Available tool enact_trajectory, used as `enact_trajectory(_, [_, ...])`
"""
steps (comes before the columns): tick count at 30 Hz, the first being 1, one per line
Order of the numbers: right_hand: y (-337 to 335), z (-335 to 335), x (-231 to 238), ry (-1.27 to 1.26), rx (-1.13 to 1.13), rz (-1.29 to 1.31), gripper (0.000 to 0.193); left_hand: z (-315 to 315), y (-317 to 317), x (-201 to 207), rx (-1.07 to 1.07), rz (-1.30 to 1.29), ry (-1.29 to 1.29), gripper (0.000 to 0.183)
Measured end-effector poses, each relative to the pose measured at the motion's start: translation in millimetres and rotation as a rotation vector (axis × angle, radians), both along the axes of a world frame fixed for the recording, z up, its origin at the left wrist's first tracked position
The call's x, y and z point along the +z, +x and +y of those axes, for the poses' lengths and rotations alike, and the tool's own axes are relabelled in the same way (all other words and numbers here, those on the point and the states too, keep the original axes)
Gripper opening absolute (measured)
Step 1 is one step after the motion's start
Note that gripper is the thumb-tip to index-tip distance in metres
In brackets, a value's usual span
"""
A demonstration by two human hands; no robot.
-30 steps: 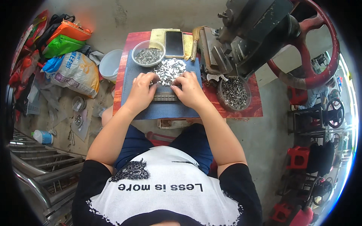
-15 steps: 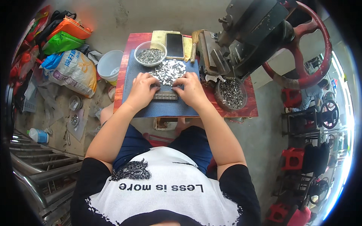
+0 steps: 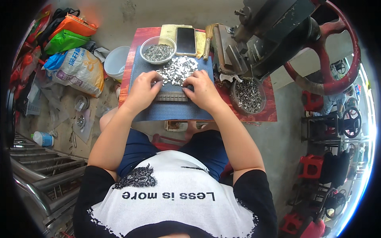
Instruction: Manually placing small metal components into a jig and using a manual press to assemble them.
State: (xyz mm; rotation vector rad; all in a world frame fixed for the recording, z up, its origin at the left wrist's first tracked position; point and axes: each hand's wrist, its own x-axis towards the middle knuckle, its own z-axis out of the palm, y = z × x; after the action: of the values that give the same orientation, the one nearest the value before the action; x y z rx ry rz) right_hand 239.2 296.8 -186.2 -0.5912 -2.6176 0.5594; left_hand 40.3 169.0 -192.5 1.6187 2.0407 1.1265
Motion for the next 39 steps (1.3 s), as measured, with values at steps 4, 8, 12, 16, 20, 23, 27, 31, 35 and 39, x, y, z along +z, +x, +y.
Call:
enact_trajectory(4, [2, 2, 1, -0.017, 0.020, 0.026, 0.013, -18, -6, 8, 0.030, -0.059, 0.093, 0.012])
enact_trajectory(8, [8, 7, 0, -0.073, 0.019, 0.007, 0.013, -28, -6, 12, -0.009, -0.305, -0.075, 0.011])
enact_trajectory(12, [6, 1, -6, 0.004, 0.056, 0.093, 0.011, -27, -3, -2, -0.023, -0.405, -0.038, 0.009])
enact_trajectory(16, [18, -16, 10, -0.019, 0.115, 0.082, 0.012, -27, -8, -9, -0.008, -0.254, 0.044, 0.011])
enact_trajectory(20, [20, -25, 3, 0.049, 0.091, 0.098, 0.014, -28, -6, -7, -0.020, -0.502, 0.038, 0.013])
enact_trajectory(23, [21, -30, 0, 0.047, 0.036, 0.143, 0.014, -32, -5, -6, -0.025, -0.552, 0.031, 0.013])
enact_trajectory(27, [19, -29, -3, -0.072, 0.013, 0.155, 0.014, -38, -11, -9, -0.031, -0.571, 0.005, 0.011])
enact_trajectory(31, [2, -15, 0, -0.066, -0.095, 0.160, 0.011, -38, -8, -2, -0.015, -0.492, -0.004, 0.010])
enact_trajectory(35, [-6, -6, -7, 0.062, -0.077, 0.080, 0.011, -38, -5, 2, -0.038, -0.388, -0.033, 0.010])
enact_trajectory(39, [-10, -4, -9, 0.071, -0.062, 0.073, 0.010, -34, -9, -8, -0.124, -0.135, 0.038, 0.014])
